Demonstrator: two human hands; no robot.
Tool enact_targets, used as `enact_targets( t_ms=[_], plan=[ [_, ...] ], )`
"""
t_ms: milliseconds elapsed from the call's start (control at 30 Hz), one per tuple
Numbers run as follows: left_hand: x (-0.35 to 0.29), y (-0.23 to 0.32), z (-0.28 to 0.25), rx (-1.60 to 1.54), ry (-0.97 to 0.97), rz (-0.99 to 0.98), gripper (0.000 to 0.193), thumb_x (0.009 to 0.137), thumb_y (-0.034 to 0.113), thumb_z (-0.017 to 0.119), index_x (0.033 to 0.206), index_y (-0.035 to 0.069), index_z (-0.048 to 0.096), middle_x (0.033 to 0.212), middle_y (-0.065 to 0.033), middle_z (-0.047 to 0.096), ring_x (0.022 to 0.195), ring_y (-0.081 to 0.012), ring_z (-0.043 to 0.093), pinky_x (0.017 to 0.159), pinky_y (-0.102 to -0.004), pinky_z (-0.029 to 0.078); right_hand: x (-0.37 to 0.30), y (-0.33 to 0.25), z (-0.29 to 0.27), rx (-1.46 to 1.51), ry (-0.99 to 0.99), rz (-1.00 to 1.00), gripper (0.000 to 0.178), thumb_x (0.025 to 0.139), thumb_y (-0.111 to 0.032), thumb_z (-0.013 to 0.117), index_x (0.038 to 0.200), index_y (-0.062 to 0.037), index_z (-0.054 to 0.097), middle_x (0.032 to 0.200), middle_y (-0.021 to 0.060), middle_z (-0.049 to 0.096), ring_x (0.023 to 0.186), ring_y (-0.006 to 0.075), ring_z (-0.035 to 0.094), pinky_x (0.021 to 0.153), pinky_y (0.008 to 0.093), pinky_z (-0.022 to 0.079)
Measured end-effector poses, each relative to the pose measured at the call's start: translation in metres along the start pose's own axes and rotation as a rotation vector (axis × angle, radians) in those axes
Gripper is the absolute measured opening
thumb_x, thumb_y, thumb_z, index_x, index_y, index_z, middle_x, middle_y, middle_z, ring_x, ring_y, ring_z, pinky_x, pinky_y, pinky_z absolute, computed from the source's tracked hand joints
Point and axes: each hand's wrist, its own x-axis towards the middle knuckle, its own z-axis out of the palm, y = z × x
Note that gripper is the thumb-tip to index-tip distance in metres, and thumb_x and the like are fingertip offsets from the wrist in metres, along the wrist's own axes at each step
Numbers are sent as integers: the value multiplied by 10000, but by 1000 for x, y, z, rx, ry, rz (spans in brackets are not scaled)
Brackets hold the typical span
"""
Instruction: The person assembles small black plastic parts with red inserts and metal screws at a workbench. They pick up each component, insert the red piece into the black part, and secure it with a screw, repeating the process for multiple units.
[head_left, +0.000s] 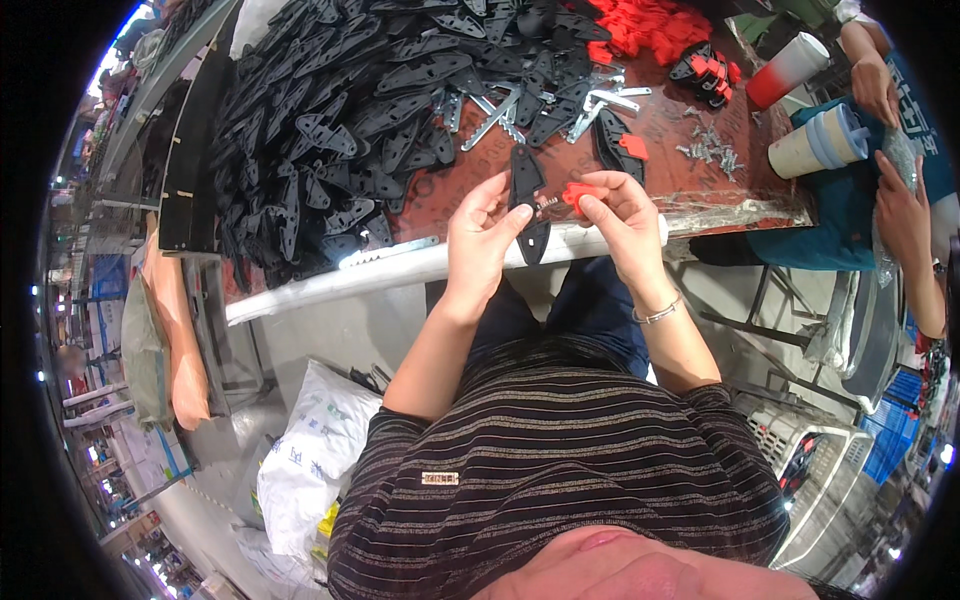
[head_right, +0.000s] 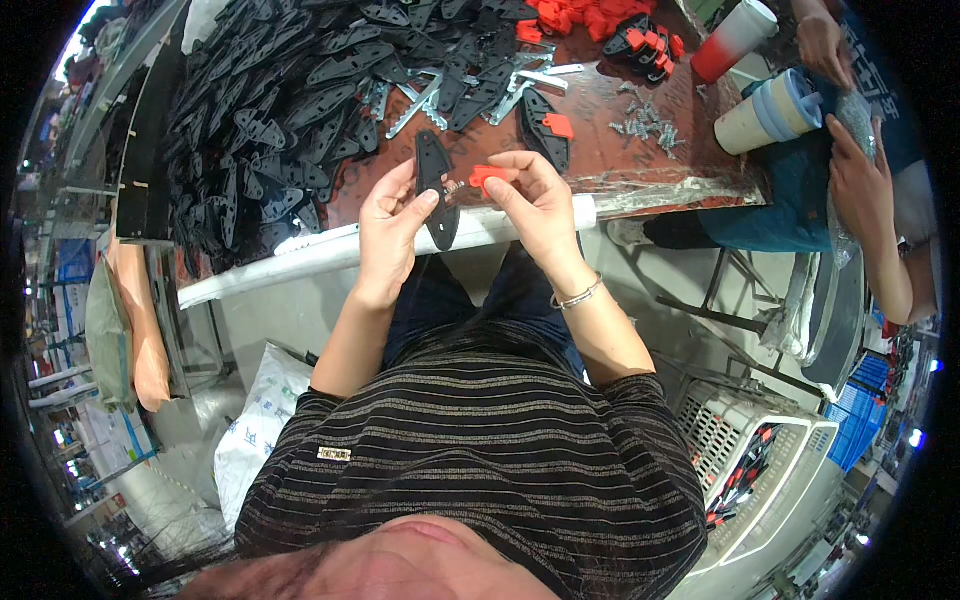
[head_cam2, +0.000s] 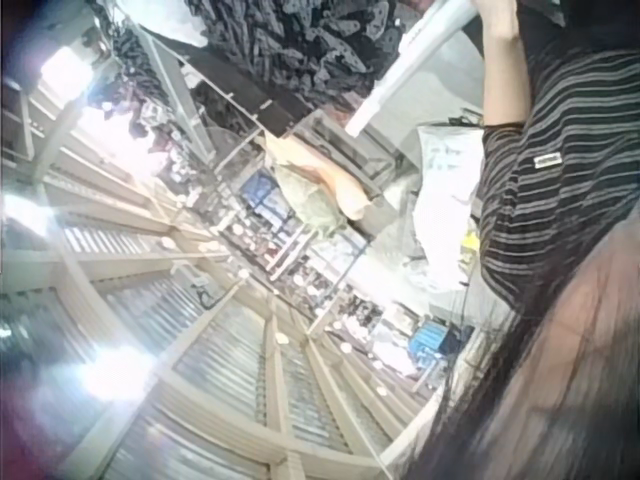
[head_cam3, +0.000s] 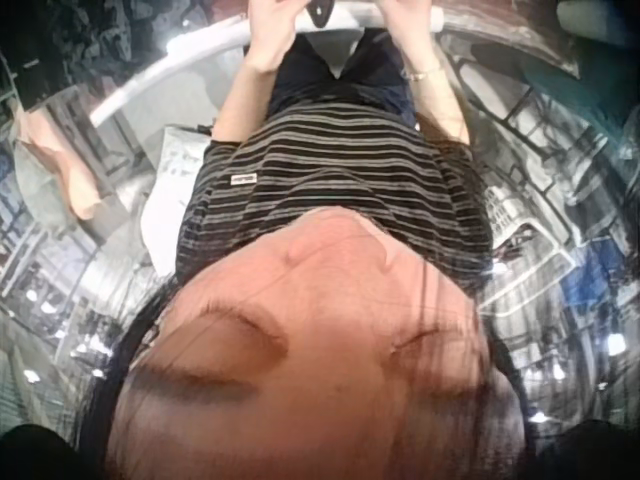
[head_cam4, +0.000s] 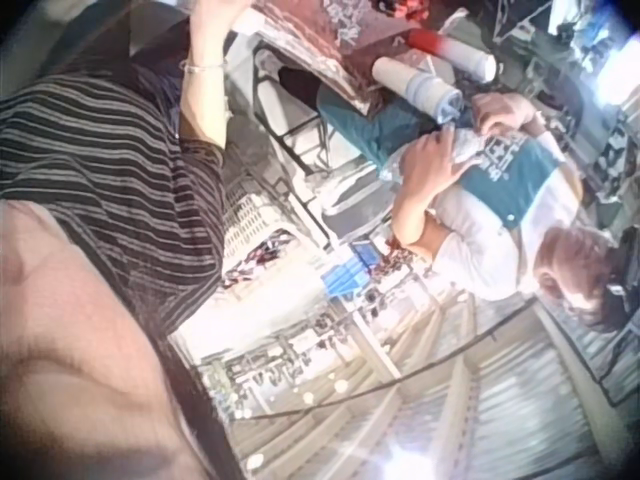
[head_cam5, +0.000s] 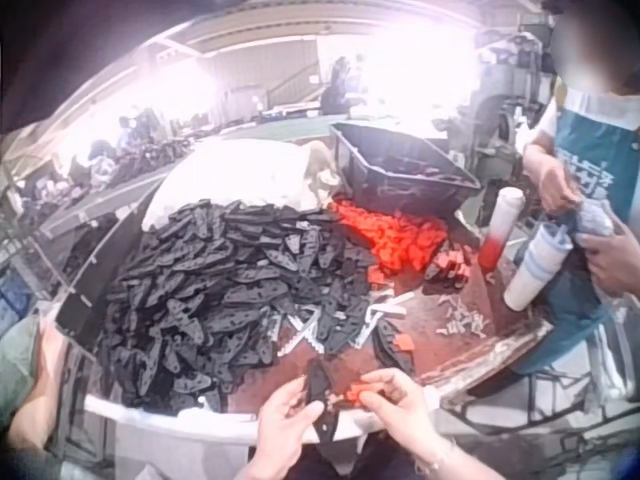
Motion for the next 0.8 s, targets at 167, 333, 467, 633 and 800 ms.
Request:
enact_targets(
  t_ms=[167,333,467,633,800],
  plan=[
    [3,-12,-1,343,66,133,303,823,-40,602,1110,-24,505,1092,-105,584,1042,-200,566,944,-324,426,-3,1,0,-3,7,23,195,887,-90,583,1072,-30,558,922,50,655,770,85,598,666,230,486],
    [7,-6,4,302,-148,337,220,775,-113,549,954,9,513,1052,-122,581,1123,-249,534,1001,-371,379,0,5,7,220,-77,78,165,903,-82,556,1062,-41,562,888,24,636,697,73,572,628,221,476],
    [7,-7,7,433,-189,438,215,761,-124,567,898,39,537,1175,-121,521,1231,-286,445,1016,-384,354,-5,0,8,338,-97,203,201,910,-104,553,1098,-35,544,858,6,606,657,70,549,616,212,466],
    [1,-14,8,292,-84,329,179,813,-96,544,927,41,566,1365,-153,394,1241,-256,419,987,-358,383,-2,10,12,395,-58,202,203,909,-111,555,1097,-37,544,897,12,606,655,72,537,611,212,456],
    [3,-23,-6,46,-102,145,158,858,-79,469,968,-17,564,1413,-201,363,1178,-236,487,988,-328,386,0,10,22,341,-25,142,191,904,-100,552,1081,-25,549,897,19,608,670,69,528,628,210,445]
  ],
)
